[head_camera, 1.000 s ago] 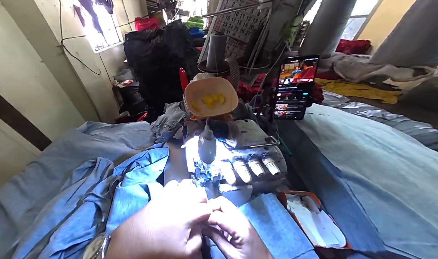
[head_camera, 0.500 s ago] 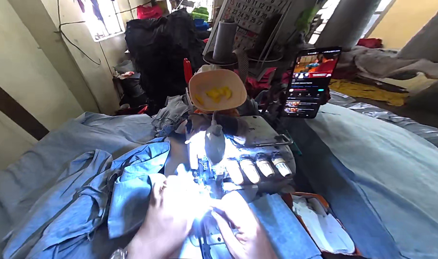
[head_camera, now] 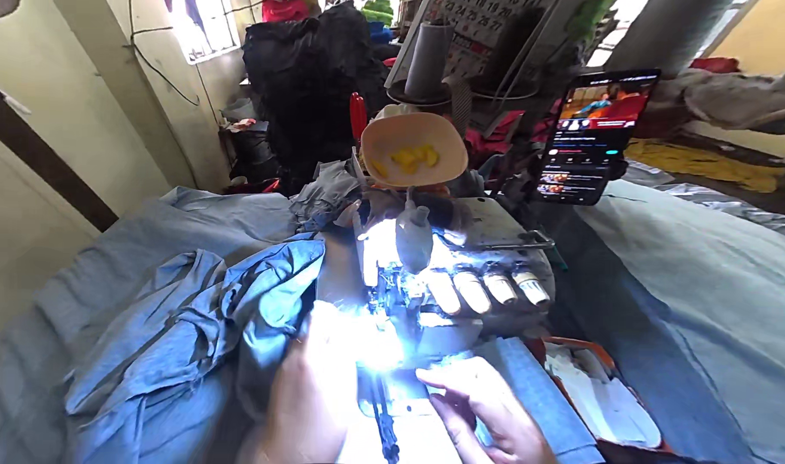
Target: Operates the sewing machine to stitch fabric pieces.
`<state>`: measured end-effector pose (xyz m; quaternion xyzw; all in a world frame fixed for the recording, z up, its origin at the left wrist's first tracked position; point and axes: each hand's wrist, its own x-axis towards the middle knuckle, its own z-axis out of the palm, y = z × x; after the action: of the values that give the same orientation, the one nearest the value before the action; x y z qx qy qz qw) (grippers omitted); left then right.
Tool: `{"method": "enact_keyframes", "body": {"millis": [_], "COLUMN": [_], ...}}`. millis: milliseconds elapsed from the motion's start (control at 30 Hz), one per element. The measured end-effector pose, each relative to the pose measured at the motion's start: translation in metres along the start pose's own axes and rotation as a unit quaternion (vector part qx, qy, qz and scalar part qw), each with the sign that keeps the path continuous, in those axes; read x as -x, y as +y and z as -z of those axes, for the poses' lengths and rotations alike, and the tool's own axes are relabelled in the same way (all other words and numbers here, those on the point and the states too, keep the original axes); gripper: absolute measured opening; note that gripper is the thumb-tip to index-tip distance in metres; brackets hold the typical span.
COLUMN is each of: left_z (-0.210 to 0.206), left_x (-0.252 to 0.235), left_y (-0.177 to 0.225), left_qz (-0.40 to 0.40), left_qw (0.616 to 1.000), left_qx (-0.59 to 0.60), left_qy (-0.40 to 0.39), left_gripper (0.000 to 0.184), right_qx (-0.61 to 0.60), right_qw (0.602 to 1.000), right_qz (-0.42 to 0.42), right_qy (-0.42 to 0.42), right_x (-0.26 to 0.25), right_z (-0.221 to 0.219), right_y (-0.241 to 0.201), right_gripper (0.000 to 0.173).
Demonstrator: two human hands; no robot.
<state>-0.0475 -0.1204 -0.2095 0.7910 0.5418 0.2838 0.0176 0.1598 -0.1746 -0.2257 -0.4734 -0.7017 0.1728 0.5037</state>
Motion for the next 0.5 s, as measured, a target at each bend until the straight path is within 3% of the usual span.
{"method": "enact_keyframes", "body": {"millis": [133, 267, 333, 400, 467, 500], "left_z": [-0.013, -0.021, -0.01, 0.008, 0.026, 0.034], "left_x": [0.023, 0.019, 0.017, 0.014, 0.02, 0.024], "left_y": [0.059, 0.062, 0.041, -0.006, -0.066, -0.092], "left_qz": [-0.026, -0.086, -0.075, -0.001, 0.138, 0.203], "left_qw": [0.995, 0.978, 0.987, 0.986, 0.978, 0.972], "left_qx": [0.073, 0.185, 0.132, 0.01, -0.089, -0.088], "left_qy": [-0.056, -0.037, 0.05, 0.169, 0.129, 0.079], "left_gripper": [0.018, 0.012, 0.019, 0.029, 0.05, 0.048], "right_qx": [-0.034, -0.012, -0.007, -0.002, -0.005, -0.01], "right_qw": [0.999, 0.998, 0.997, 0.997, 0.997, 0.996], "right_qz": [0.02, 0.067, 0.074, 0.075, 0.077, 0.079], "right_qy": [-0.004, 0.008, 0.003, -0.003, -0.016, -0.026], "right_x": [-0.001, -0.008, -0.009, -0.011, -0.014, -0.015], "right_z": [-0.005, 0.006, 0.018, 0.026, 0.024, 0.019], "right_y": [-0.017, -0.027, -0.022, -0.019, -0.023, -0.027], "right_gripper": [0.016, 0.016, 0.017, 0.018, 0.018, 0.018]}}
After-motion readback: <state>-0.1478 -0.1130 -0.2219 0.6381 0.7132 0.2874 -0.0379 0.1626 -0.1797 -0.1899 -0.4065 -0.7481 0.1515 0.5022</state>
